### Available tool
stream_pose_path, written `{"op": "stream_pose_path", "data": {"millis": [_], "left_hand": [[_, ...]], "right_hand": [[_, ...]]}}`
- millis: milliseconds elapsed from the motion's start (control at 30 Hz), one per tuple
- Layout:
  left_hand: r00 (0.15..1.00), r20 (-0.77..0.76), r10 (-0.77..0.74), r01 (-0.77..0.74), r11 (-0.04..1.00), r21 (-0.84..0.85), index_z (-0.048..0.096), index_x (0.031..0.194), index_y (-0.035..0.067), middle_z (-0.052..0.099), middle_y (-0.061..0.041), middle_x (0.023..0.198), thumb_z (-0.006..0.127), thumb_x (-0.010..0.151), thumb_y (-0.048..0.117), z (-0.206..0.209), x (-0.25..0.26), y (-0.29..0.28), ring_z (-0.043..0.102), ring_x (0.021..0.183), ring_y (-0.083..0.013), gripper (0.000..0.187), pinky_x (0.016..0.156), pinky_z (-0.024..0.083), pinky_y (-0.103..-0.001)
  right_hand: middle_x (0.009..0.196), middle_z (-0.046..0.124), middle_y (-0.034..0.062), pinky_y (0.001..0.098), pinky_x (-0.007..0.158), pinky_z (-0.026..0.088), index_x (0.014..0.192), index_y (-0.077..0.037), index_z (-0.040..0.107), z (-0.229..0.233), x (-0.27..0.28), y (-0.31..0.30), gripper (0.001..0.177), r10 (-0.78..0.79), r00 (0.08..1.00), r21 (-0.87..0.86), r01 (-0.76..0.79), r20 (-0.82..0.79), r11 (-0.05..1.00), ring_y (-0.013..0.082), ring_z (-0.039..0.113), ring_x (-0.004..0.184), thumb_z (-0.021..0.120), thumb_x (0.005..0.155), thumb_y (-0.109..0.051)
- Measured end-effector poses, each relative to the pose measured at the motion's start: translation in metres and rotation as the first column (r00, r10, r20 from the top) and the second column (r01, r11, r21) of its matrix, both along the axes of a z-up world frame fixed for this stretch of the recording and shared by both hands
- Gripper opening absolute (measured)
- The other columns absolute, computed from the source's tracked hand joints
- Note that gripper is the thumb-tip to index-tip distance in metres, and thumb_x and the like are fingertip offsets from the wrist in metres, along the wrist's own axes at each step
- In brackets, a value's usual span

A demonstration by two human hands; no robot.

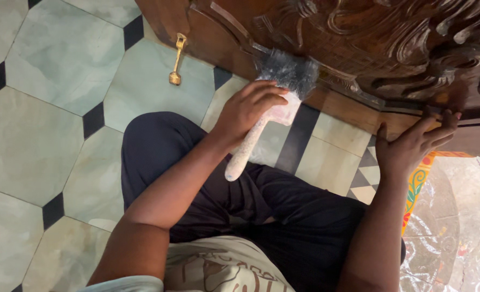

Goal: The person brushes the surface of a wooden door using a large brush, moving it across the carvings and the bottom edge.

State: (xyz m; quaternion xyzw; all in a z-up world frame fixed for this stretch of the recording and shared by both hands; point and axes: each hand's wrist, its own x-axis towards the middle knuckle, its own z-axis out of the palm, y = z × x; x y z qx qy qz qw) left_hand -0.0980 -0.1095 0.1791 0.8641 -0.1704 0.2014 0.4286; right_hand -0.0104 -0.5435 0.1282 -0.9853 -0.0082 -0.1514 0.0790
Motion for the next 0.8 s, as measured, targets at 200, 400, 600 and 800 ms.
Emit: {"op": "stream_pose_path", "data": {"millis": [200,400,600,800], "left_hand": [[0.999,0.015,-0.031,0.032,0.996,-0.088,0.066,0.118,0.014,0.068,0.0,0.137,0.073,0.091,0.013,-0.006,0.003,-0.001,0.055,0.139,-0.025,0.028,0.118,0.047,-0.041],[0.998,0.008,-0.065,0.065,0.997,-0.049,0.07,0.114,0.013,0.069,0.001,0.134,0.075,0.087,0.015,-0.008,0.002,-0.004,0.057,0.137,-0.0237,0.028,0.114,0.049,-0.04],[0.993,-0.026,-0.116,0.119,0.961,0.251,0.078,0.109,0.023,0.07,0.007,0.129,0.072,0.083,0.011,-0.004,0.003,0.009,0.057,0.132,-0.021,0.028,0.106,0.05,-0.039],[0.996,0.065,0.055,-0.08,0.883,0.463,0.081,0.107,0.028,0.071,0.01,0.127,0.071,0.082,0.007,0.011,-0.008,0.05,0.057,0.131,-0.0163,0.035,0.109,0.048,-0.037]], "right_hand": [[0.158,-0.003,0.0503,0.0704,0.128,0.016,0.164,0.003,0.027,0.007,-0.001,0.008,0.099,0.003,1.0,0.061,-0.003,-0.003,0.998,0.0693,0.0,0.152,0.086,0.092,-0.03],[0.164,0.012,0.0337,0.0642,0.134,0.017,0.156,-0.002,0.035,0.013,-0.008,0.009,0.085,0.096,0.993,-0.012,-0.095,0.064,0.995,0.0527,0.01,0.159,0.082,0.09,-0.027],[0.163,0.003,0.0431,0.067,0.13,0.017,0.158,0.002,0.034,0.014,-0.007,0.01,0.086,0.115,0.99,-0.07,-0.11,0.083,0.992,0.0584,0.003,0.155,0.08,0.09,-0.025],[0.168,0.007,0.0351,0.0634,0.135,0.019,0.157,-0.002,0.037,0.024,-0.012,0.02,0.084,0.083,0.996,-0.001,-0.083,0.045,0.997,0.0526,0.007,0.16,0.08,0.088,-0.022]]}}
